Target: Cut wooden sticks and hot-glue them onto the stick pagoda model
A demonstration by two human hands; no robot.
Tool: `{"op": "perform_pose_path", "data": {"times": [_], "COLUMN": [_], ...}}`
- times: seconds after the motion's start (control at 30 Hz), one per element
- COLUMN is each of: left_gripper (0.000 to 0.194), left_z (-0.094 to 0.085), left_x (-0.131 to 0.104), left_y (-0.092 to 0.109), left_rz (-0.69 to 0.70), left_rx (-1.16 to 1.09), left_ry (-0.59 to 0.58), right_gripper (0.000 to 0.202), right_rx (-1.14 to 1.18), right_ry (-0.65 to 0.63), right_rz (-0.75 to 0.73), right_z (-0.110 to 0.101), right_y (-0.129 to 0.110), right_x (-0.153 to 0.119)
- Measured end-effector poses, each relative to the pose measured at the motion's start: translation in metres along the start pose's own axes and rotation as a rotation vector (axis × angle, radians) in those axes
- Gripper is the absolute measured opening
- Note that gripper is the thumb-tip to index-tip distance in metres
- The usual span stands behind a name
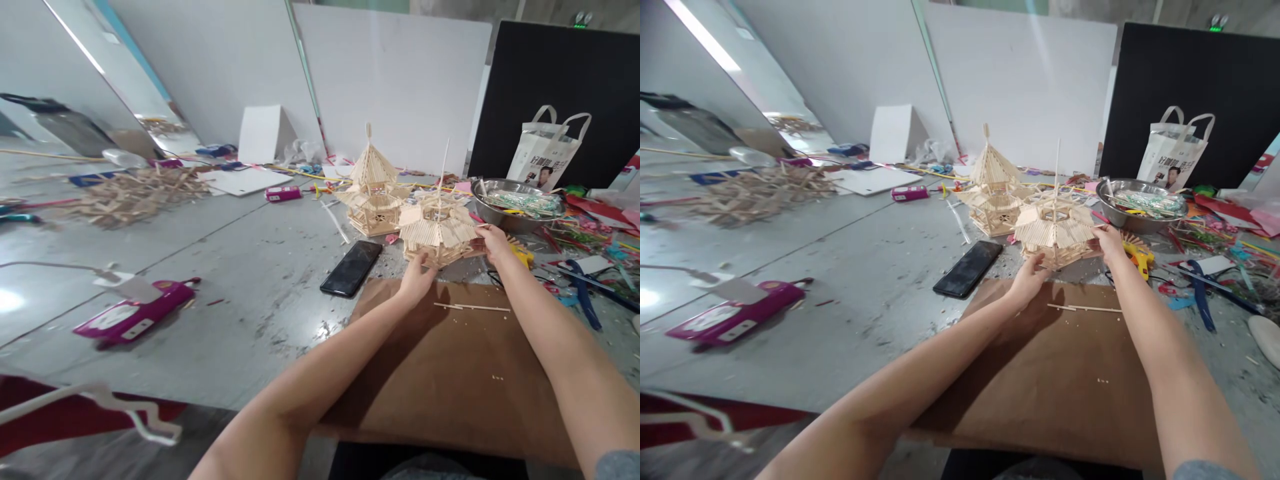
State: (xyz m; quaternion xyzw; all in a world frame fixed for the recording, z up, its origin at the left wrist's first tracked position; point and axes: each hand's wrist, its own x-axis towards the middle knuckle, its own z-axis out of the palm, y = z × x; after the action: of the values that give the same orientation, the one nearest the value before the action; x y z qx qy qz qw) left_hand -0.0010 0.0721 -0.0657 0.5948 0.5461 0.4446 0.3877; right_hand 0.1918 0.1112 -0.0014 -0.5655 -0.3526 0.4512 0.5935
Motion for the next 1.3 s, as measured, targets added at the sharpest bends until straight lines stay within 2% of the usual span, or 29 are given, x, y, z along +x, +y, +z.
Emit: {"op": "perform_pose_path", "data": {"times": [0.37, 0.53, 0.7, 0.97, 1.13, 1.23, 1.3], "left_gripper": [0.028, 0.027, 0.024, 0.021, 0.018, 0.017, 0.018], "left_z": [-0.012, -0.023, -0.037, -0.048, -0.050, -0.053, -0.055], "left_x": [-0.006, -0.011, -0.018, -0.019, -0.018, -0.018, -0.019], "left_y": [0.005, 0.011, 0.016, 0.008, 0.013, 0.017, 0.017], "left_rz": [-0.104, -0.196, -0.290, -0.262, -0.297, -0.320, -0.315], "left_rx": [-0.289, -0.456, -0.645, -0.659, -0.616, -0.486, -0.347], "left_ry": [0.094, 0.055, 0.037, 0.026, 0.027, 0.005, 0.039], "right_gripper": [0.017, 0.019, 0.032, 0.042, 0.050, 0.047, 0.032], "right_rx": [0.009, 0.010, -0.002, -0.063, -0.151, -0.315, -0.535], "right_ry": [-0.054, -0.068, -0.105, -0.195, -0.256, -0.250, -0.274], "right_rz": [0.005, 0.006, -0.022, -0.109, -0.128, -0.157, -0.180], "right_z": [-0.007, -0.007, -0.006, -0.010, -0.017, -0.034, -0.047], "right_y": [0.000, 0.003, 0.008, 0.017, 0.018, 0.019, 0.017], "right_x": [-0.033, -0.055, -0.083, -0.119, -0.119, -0.110, -0.106]}}
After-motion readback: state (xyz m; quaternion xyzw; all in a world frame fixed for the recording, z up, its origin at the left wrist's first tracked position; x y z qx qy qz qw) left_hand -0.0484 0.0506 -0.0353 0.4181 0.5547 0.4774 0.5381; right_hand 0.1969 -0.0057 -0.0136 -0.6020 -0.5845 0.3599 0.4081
